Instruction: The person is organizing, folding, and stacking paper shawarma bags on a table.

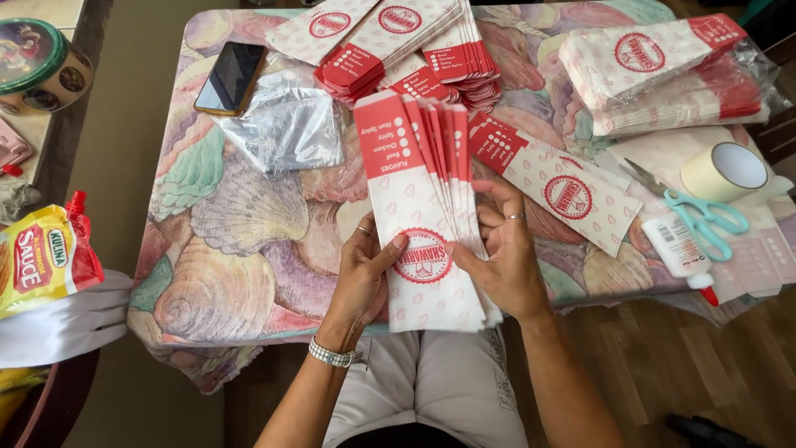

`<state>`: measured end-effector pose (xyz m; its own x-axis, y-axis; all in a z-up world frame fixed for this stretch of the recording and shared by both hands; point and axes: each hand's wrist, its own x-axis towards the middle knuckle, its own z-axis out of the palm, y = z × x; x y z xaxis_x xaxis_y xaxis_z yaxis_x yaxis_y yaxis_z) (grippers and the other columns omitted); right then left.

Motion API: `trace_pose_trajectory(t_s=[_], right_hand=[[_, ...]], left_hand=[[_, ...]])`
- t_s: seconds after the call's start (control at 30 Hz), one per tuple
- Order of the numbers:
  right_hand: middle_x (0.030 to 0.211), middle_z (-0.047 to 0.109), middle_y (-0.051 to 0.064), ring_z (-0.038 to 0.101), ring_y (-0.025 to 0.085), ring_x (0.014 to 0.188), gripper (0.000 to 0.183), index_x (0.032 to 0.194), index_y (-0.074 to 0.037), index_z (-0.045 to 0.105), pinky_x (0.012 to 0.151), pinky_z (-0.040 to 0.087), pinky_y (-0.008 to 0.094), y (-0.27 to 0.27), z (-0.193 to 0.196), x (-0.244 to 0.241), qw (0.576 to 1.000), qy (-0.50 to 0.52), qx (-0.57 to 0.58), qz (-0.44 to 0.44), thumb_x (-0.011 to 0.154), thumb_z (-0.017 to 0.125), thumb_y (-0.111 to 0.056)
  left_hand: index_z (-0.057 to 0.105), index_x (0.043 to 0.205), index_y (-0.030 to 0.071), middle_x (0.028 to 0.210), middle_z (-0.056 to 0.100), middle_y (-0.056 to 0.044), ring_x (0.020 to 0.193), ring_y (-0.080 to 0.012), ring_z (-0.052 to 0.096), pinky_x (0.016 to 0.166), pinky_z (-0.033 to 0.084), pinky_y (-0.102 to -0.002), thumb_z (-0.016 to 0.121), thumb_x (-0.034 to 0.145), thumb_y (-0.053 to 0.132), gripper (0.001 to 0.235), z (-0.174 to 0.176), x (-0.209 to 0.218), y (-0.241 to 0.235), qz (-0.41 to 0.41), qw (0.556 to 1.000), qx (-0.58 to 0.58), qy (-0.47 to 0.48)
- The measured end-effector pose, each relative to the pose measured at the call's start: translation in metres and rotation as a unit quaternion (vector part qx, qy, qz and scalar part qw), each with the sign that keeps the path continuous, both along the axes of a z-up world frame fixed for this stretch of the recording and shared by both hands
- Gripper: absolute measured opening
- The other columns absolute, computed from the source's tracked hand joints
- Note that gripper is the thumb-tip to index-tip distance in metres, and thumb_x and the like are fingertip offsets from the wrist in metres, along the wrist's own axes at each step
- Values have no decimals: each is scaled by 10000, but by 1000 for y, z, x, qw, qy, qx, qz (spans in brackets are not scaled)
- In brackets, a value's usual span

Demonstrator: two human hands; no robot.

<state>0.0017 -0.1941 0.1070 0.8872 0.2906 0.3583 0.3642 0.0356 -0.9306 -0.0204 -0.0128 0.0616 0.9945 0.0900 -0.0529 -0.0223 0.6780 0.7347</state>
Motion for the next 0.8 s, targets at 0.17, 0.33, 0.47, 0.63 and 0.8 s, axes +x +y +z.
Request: trace_pose_trajectory(t_s=[0.17, 0.33, 0.47, 0.63, 0.8], right_hand=[[1146, 664, 254, 659, 247, 1016, 927, 1588, 29, 115, 866, 583, 374, 4, 6, 2, 999, -22, -42, 23, 867, 697, 58], [1326, 599, 315, 598, 423, 1260, 597, 1479, 110, 339, 1048, 491, 530, 13, -3, 2, 982, -133, -129, -37, 973, 629, -18], [1174, 632, 228, 645, 333, 1067, 456, 1401, 46, 429, 986, 526, 484, 1, -49, 18, 985, -142, -95, -30, 988, 612, -11], [1091, 626, 252, 649, 354, 995, 487, 1400, 89, 370, 979, 510, 525, 45, -47, 9, 991, -116, -63, -25, 990, 616, -1], [965, 557, 311, 625, 429, 896, 329, 1245, 150, 418, 880, 496, 553, 44, -74, 15, 964, -195, -91, -156, 1034, 604, -21]], left_hand=[[552, 1349, -63, 1119, 683, -174, 984, -258, 683, 858, 594, -423, 659, 940, 35, 434, 7, -2, -3, 18, 999, 49, -8], [413, 1432, -30, 1180, 600, -160, 1118, -200, 515, 1016, 474, -423, 581, 1025, 134, 470, 52, -11, -6, 100, 951, 243, -164], [274, 1551, -9, 1250, 580, -212, 1130, -254, 484, 1061, 427, -503, 594, 1022, 234, 665, 68, -6, 1, 91, 911, 329, -234], [393, 1480, -18, 1269, 620, -270, 1171, -378, 589, 1066, 423, -532, 659, 953, 265, 655, 17, 8, 10, 99, 891, 408, -174], [519, 1343, 43, 1169, 704, -168, 1062, -224, 643, 961, 519, -445, 612, 987, 69, 369, 10, 12, 5, 111, 911, 365, -159]])
